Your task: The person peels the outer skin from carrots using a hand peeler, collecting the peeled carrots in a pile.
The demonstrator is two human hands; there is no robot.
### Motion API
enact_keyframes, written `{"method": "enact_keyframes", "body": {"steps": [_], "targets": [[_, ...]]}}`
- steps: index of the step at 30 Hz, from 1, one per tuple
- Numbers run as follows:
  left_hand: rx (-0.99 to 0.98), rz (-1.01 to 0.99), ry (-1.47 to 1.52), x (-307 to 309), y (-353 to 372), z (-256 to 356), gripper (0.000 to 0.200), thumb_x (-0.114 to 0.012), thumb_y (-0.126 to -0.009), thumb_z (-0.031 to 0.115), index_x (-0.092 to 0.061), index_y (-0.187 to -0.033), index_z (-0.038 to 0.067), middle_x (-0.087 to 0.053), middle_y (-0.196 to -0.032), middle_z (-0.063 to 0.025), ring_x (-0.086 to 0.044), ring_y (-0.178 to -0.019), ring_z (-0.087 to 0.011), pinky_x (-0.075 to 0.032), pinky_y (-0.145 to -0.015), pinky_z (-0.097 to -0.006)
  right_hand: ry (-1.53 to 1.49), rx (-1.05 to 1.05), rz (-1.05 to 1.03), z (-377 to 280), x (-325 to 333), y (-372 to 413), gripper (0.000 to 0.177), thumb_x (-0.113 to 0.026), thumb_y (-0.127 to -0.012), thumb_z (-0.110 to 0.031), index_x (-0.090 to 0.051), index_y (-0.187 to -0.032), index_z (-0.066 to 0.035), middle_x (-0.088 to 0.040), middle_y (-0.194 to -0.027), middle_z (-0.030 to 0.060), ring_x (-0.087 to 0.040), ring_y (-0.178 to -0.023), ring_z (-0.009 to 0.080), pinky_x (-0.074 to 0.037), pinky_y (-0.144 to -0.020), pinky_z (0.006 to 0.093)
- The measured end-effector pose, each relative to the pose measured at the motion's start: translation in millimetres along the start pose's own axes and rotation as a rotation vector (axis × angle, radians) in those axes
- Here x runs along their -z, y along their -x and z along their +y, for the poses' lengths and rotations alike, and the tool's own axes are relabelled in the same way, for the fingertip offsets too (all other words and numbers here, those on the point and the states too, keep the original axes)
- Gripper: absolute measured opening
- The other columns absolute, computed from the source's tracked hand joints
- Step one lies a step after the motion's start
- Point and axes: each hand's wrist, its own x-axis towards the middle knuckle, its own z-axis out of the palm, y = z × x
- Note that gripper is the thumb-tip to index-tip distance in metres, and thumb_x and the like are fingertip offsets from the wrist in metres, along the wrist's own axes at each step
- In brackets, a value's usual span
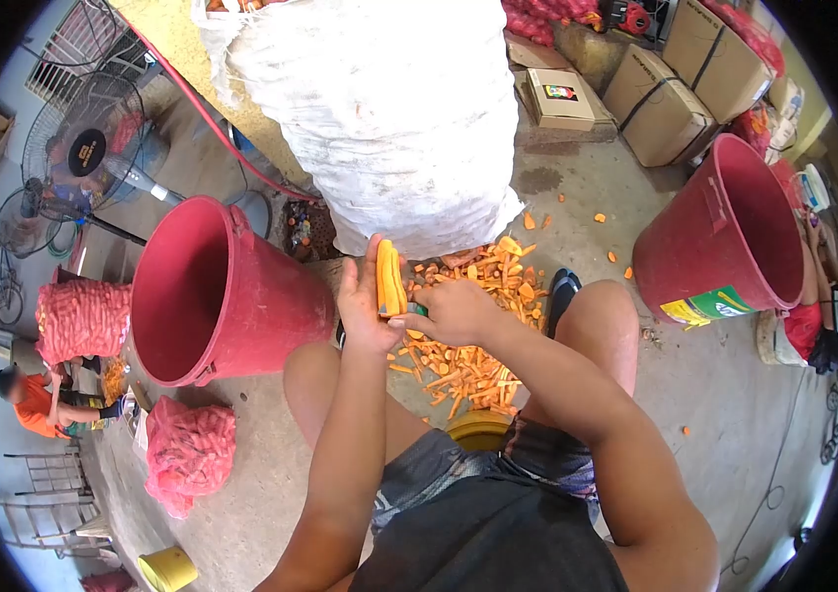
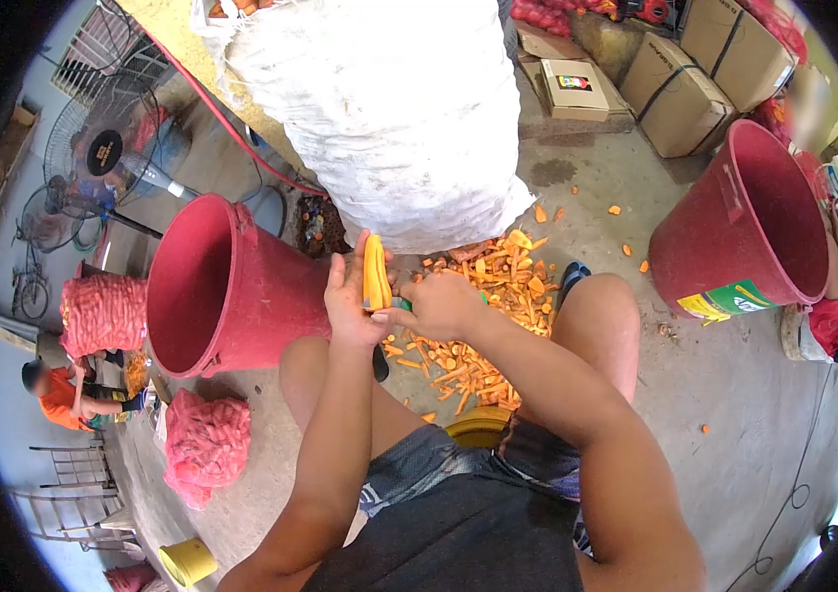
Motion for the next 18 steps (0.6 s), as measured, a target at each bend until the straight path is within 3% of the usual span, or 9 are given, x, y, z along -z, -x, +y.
{"method": "enact_keyframes", "body": {"steps": [2,3,5,6,8,12,14,18], "targets": [[0.028,0.14,0.055,5,-7,0,0.051,-0.046,-0.11,0.047,-0.053,-0.151,0.017,-0.066,-0.114,-0.0082,-0.064,-0.097,-0.0211,-0.057,-0.081,-0.04,0.039,-0.031,-0.001,-1,1,0,0.079,-0.05,-0.095,-0.077,-0.076,-0.11,-0.004,-0.073,-0.081,0.0233,-0.073,-0.084,0.0425,-0.057,-0.082,0.0532],[0.026,0.138,0.055,1,-6,-1,0.051,-0.046,-0.11,0.047,-0.053,-0.151,0.017,-0.066,-0.114,-0.0082,-0.064,-0.097,-0.0211,-0.057,-0.081,-0.04,0.04,-0.03,-0.001,1,2,-1,0.079,-0.05,-0.095,-0.077,-0.076,-0.11,-0.004,-0.073,-0.081,0.0233,-0.073,-0.084,0.0425,-0.057,-0.082,0.0532],[-0.152,0.345,-0.089,-8,-4,-5,0.045,-0.052,-0.11,0.031,-0.049,-0.154,0.019,-0.066,-0.116,-0.0062,-0.065,-0.101,-0.0212,-0.057,-0.082,-0.0406,-0.082,-0.049,0.043,9,0,-5,0.075,-0.065,-0.089,-0.074,-0.072,-0.102,0.0,-0.071,-0.077,0.0222,-0.072,-0.079,0.0423,-0.057,-0.077,0.0517],[-0.152,0.342,-0.088,-12,-1,-4,0.045,-0.052,-0.11,0.031,-0.049,-0.154,0.019,-0.066,-0.116,-0.0062,-0.065,-0.101,-0.0212,-0.057,-0.082,-0.0406,-0.08,-0.049,0.044,13,-4,-5,0.075,-0.065,-0.089,-0.074,-0.072,-0.102,0.0,-0.071,-0.077,0.0222,-0.072,-0.079,0.0423,-0.057,-0.077,0.0517],[-0.135,0.379,-0.144,-19,4,-3,0.046,-0.054,-0.11,0.025,-0.047,-0.155,0.022,-0.065,-0.119,-0.0048,-0.064,-0.104,-0.0207,-0.057,-0.084,-0.041,-0.038,0.011,0.268,21,-11,-5,0.083,-0.072,-0.081,-0.076,-0.07,-0.105,0.004,-0.071,-0.084,0.0254,-0.072,-0.083,0.0432,-0.057,-0.078,0.0508],[-0.033,0.408,-0.118,-4,-1,-7,0.04,-0.054,-0.111,0.031,-0.052,-0.15,0.021,-0.065,-0.12,-0.0022,-0.063,-0.106,-0.0209,-0.055,-0.086,-0.0406,-0.108,0.048,0.41,23,-15,-13,0.091,-0.077,-0.074,-0.079,-0.068,-0.106,0.007,-0.071,-0.087,0.0269,-0.072,-0.087,0.0442,-0.057,-0.078,0.05],[-0.046,0.43,-0.14,2,-4,-12,0.037,-0.053,-0.111,0.032,-0.056,-0.145,0.016,-0.065,-0.121,-0.0034,-0.064,-0.107,-0.0207,-0.056,-0.087,-0.0392,-0.154,-0.08,0.279,15,-6,-12,0.087,-0.074,-0.078,-0.078,-0.069,-0.102,0.005,-0.071,-0.082,0.0251,-0.072,-0.084,0.044,-0.057,-0.077,0.0506],[-0.003,0.365,-0.069,21,-9,-14,0.033,-0.056,-0.11,0.034,-0.063,-0.131,0.009,-0.068,-0.114,-0.007,-0.066,-0.101,-0.0207,-0.056,-0.089,-0.0385,-0.091,-0.118,0.311,3,0,-7,0.079,-0.071,-0.082,-0.076,-0.071,-0.098,0.002,-0.07,-0.079,0.0242,-0.072,-0.08,0.0431,-0.057,-0.074,0.05]]}}
